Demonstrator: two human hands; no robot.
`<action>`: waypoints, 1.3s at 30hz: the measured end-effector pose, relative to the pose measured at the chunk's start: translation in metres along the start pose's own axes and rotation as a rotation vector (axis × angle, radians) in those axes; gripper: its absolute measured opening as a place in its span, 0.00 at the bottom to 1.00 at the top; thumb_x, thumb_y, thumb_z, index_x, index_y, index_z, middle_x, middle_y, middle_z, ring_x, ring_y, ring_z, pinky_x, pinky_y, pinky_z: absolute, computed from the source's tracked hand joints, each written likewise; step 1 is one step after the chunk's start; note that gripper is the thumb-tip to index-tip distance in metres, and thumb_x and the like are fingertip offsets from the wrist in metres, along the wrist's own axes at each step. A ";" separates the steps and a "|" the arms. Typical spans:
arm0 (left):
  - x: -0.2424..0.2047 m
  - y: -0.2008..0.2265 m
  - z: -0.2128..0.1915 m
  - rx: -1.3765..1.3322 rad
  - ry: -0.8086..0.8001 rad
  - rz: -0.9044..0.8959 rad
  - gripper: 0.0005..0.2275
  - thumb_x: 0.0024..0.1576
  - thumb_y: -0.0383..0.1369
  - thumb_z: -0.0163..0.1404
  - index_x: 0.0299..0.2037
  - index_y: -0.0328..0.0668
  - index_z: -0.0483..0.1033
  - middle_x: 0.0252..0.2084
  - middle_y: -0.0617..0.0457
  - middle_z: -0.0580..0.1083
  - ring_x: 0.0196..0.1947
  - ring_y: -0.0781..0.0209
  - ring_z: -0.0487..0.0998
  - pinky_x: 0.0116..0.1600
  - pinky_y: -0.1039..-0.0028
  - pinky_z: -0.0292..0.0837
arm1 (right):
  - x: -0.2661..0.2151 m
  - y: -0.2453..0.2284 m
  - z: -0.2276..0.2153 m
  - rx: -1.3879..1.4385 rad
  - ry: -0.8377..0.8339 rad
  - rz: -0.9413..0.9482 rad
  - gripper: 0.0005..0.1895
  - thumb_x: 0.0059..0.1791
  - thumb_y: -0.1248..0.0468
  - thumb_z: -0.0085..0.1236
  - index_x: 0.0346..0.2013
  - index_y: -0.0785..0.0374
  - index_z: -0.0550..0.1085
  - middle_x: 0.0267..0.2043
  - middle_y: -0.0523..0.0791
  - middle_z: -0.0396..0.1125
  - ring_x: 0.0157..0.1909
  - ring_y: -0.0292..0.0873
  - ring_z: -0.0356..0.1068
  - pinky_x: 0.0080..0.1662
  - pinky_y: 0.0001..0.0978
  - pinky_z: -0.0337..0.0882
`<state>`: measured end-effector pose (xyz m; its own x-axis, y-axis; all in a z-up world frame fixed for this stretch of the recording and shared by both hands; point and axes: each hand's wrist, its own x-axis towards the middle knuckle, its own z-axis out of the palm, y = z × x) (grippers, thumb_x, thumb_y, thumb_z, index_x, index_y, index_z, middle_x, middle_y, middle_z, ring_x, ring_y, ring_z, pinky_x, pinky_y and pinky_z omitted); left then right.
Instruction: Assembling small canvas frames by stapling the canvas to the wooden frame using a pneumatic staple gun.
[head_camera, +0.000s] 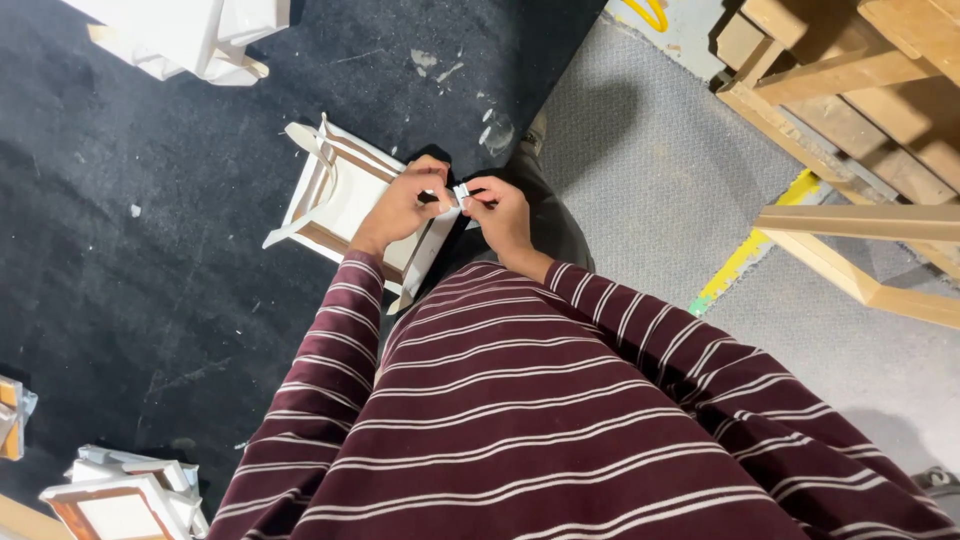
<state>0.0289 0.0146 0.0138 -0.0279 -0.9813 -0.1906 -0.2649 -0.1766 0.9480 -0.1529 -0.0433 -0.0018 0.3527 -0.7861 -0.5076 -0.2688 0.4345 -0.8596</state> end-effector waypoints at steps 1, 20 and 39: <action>0.001 -0.001 0.000 -0.003 -0.006 -0.003 0.05 0.56 0.22 0.58 0.31 0.40 0.76 0.44 0.49 0.71 0.49 0.52 0.69 0.63 0.59 0.63 | 0.000 0.000 0.001 0.001 0.004 0.006 0.12 0.45 0.72 0.63 0.43 0.64 0.80 0.32 0.52 0.76 0.29 0.41 0.78 0.36 0.27 0.81; 0.006 -0.003 -0.007 -0.051 -0.047 0.025 0.04 0.54 0.23 0.60 0.32 0.40 0.78 0.46 0.50 0.72 0.50 0.49 0.73 0.62 0.56 0.63 | 0.000 -0.003 0.006 -0.110 0.001 0.052 0.12 0.45 0.72 0.61 0.43 0.63 0.80 0.33 0.51 0.76 0.30 0.39 0.78 0.34 0.25 0.79; 0.005 -0.018 -0.007 -0.057 -0.061 0.020 0.02 0.58 0.23 0.56 0.34 0.37 0.76 0.46 0.48 0.73 0.48 0.47 0.73 0.60 0.58 0.64 | 0.002 0.008 0.011 -0.203 0.026 -0.012 0.09 0.44 0.70 0.62 0.39 0.60 0.80 0.28 0.46 0.76 0.29 0.39 0.77 0.33 0.29 0.77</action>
<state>0.0402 0.0125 -0.0020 -0.0917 -0.9785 -0.1846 -0.2086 -0.1624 0.9644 -0.1441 -0.0367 -0.0104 0.3347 -0.8026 -0.4938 -0.4413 0.3295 -0.8347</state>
